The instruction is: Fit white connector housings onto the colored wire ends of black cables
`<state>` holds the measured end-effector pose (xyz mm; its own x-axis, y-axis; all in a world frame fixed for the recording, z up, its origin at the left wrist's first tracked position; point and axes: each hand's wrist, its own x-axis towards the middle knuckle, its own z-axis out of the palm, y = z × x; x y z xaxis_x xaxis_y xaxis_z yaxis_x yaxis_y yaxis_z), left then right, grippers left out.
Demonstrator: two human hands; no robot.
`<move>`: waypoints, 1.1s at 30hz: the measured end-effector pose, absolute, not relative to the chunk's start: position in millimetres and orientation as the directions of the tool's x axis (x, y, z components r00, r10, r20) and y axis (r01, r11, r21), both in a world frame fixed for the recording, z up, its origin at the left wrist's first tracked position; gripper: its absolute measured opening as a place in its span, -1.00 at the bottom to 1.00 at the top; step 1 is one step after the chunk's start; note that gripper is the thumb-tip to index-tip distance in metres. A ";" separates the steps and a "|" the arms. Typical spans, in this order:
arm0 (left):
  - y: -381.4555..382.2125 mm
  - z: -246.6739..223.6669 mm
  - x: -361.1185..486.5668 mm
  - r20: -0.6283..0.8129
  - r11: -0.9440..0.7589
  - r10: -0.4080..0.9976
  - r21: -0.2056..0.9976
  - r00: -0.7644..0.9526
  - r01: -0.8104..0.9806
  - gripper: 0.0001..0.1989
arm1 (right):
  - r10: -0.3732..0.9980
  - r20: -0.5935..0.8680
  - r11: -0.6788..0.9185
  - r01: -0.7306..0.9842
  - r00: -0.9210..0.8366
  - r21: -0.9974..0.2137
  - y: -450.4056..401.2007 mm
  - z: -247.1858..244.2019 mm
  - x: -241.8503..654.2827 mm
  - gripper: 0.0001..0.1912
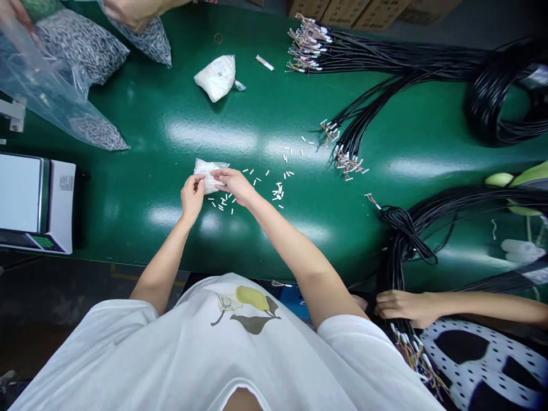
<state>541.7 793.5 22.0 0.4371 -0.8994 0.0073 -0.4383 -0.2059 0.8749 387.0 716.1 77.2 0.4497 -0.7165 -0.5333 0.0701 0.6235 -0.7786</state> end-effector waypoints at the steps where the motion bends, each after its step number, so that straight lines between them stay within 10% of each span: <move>1: 793.9 22.4 547.1 0.007 -0.211 -0.887 0.884 0.461 -0.418 -0.82 | -0.754 -0.497 0.586 0.098 0.431 -0.804 713.4 72.6 381.0 -0.71; 11: 791.2 20.1 561.8 -0.025 -0.187 -0.871 0.940 0.491 -0.285 -0.83 | -0.949 -0.292 0.229 -0.377 0.119 -0.897 698.1 -31.5 290.6 -0.52; 15: 792.5 16.6 548.4 -0.039 -0.187 -0.894 0.937 0.445 -0.294 -0.81 | -0.903 -0.152 -0.122 -0.579 0.402 -0.806 695.1 -60.9 322.7 -0.40; 19: 794.0 11.4 543.7 -0.059 -0.220 -0.905 0.912 0.421 -0.346 -0.78 | -0.683 -0.069 -0.379 -0.434 0.727 -0.817 730.5 -74.7 358.4 -0.45; 25: 802.6 -10.5 535.8 -0.114 -0.255 -0.927 0.891 0.358 -0.376 -0.73 | -0.712 -0.026 -0.301 -0.339 0.702 -0.891 752.3 -66.4 302.3 -0.52; 30: 810.4 -24.9 528.9 -0.083 -0.235 -0.936 0.871 0.343 -0.431 -0.72 | -0.997 -0.041 0.071 -0.633 -0.061 -0.771 658.5 -64.8 195.6 -0.39; 33: 829.6 -30.4 527.7 -0.013 -0.244 -0.911 0.822 0.411 -0.514 -0.71 | -0.979 -0.057 0.181 -0.707 -0.195 -0.684 596.8 -71.1 162.8 -0.27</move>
<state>527.7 829.6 -30.4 0.4114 -0.9114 -0.0129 -0.5141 -0.2437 0.8224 162.8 596.8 -71.1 -0.1954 -0.9790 -0.0572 -0.7067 0.1811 -0.6840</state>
